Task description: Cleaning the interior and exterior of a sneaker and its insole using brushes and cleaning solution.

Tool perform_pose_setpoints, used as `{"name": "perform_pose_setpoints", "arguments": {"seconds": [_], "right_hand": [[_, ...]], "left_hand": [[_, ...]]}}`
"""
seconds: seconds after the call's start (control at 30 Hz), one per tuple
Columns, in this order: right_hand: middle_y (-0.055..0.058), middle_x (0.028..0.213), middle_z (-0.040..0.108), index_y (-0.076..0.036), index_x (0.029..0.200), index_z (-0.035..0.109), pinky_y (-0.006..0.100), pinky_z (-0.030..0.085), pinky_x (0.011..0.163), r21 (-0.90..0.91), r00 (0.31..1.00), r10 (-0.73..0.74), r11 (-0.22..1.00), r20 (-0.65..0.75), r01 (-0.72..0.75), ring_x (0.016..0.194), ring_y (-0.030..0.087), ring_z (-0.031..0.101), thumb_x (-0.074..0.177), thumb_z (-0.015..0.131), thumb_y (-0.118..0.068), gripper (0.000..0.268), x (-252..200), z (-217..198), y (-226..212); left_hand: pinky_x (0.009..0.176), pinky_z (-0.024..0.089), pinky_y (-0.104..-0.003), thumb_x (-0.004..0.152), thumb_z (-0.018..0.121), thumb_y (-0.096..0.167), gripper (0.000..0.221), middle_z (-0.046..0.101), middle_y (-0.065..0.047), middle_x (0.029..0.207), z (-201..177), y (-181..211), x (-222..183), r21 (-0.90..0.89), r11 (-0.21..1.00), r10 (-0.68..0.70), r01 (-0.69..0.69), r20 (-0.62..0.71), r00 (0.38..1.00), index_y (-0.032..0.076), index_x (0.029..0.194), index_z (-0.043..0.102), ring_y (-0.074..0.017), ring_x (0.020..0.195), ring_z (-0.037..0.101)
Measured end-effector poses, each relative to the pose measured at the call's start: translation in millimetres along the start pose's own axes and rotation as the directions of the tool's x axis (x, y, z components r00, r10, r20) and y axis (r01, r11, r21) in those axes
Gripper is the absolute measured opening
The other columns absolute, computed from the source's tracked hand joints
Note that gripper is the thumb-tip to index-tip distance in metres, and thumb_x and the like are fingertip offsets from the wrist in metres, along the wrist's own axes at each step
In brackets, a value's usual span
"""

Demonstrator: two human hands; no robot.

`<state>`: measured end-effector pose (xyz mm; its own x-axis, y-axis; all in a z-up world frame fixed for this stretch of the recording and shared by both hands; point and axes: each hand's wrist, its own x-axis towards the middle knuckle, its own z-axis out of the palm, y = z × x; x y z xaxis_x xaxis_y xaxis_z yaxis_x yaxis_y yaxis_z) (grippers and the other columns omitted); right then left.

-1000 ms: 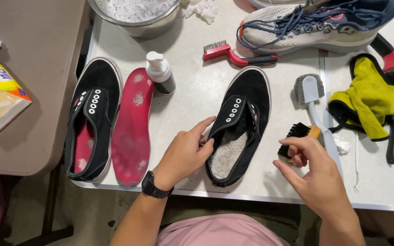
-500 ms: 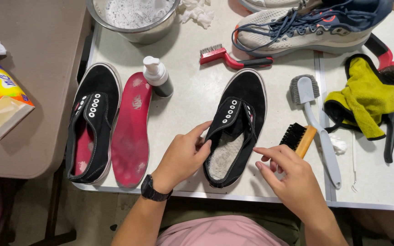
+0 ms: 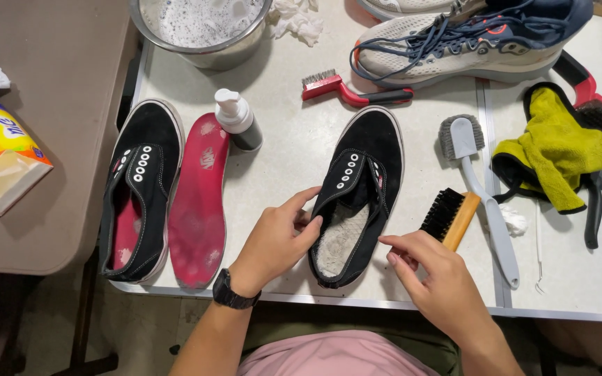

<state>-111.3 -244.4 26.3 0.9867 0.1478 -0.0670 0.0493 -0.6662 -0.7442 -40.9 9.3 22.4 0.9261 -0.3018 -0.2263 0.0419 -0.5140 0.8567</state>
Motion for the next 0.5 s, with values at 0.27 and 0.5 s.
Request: {"name": "perform_pose_setpoints", "arguments": {"seconds": [0.27, 0.5], "right_hand": [[0.001, 0.095, 0.061, -0.023, 0.145, 0.056, 0.034, 0.052, 0.069, -0.148, 0.978, -0.187, 0.969, 0.094, 0.199, 0.074, 0.017, 0.063, 0.093, 0.064, -0.016, 0.053, 4.9, 11.4, -12.2], [0.014, 0.164, 0.027, -0.019, 0.157, 0.032, 0.034, 0.057, 0.091, 0.129, 0.988, -0.053, 0.989, -0.148, 0.072, 0.102, 0.020, 0.061, 0.079, 0.078, -0.040, 0.093, 4.2, 11.1, -4.9]], "left_hand": [[0.060, 0.043, -0.034, 0.093, 0.051, 0.016, 0.049, 0.061, -0.002, 0.062, -0.4, 2.3, -0.1, 0.033, 0.999, -0.001, 0.001, 0.000, 1.000, 0.016, 0.141, 0.059, -0.0200, 0.054, 0.052], [0.057, 0.047, -0.021, 0.099, 0.059, 0.009, 0.041, 0.061, -0.002, 0.073, -4.1, -35.5, -4.3, -0.666, 0.728, -0.012, 0.163, 0.226, 0.974, 0.006, 0.140, 0.054, -0.0070, 0.063, 0.058]]}}
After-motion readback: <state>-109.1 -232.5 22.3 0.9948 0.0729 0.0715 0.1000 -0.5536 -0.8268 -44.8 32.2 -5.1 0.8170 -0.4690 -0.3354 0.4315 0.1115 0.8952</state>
